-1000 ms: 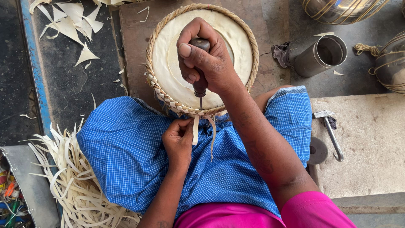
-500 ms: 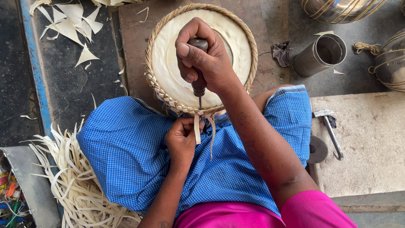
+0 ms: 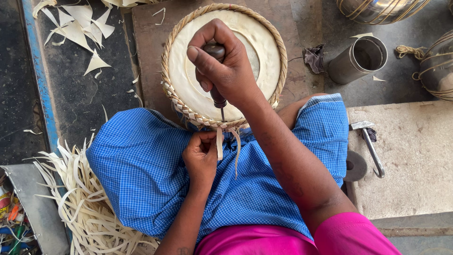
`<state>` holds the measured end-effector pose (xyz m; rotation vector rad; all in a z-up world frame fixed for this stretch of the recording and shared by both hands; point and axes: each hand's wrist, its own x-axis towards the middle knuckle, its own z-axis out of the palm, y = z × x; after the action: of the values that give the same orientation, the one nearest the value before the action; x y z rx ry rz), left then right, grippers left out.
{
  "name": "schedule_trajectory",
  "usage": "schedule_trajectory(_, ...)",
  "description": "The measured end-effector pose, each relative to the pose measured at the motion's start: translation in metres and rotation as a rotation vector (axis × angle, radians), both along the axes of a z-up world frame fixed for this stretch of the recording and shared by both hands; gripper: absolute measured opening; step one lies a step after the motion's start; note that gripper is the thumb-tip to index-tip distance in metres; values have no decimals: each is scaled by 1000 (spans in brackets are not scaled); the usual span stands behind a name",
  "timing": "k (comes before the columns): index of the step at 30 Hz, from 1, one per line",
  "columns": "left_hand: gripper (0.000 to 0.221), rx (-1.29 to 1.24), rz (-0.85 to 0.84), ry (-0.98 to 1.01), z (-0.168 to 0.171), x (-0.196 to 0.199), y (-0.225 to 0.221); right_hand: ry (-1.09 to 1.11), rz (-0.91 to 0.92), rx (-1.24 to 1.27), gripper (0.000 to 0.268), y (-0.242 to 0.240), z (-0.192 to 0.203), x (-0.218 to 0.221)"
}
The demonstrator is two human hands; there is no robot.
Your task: The person sits on the floor and uses a metal tool to thread leather straps through the braided rim of a drum head, pulling the straps tight to secure them.
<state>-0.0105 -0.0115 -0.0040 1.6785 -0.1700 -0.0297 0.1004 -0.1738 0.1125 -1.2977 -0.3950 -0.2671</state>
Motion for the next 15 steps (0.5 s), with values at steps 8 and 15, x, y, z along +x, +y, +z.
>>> schedule_trajectory(8,13,36,8,55,3,4,-3,-38,-40,-74,17,1,-1,1)
schedule_trajectory(15,10,-1,-18,10,3,0,-3,-47,-31,-72,17,1,-1,2)
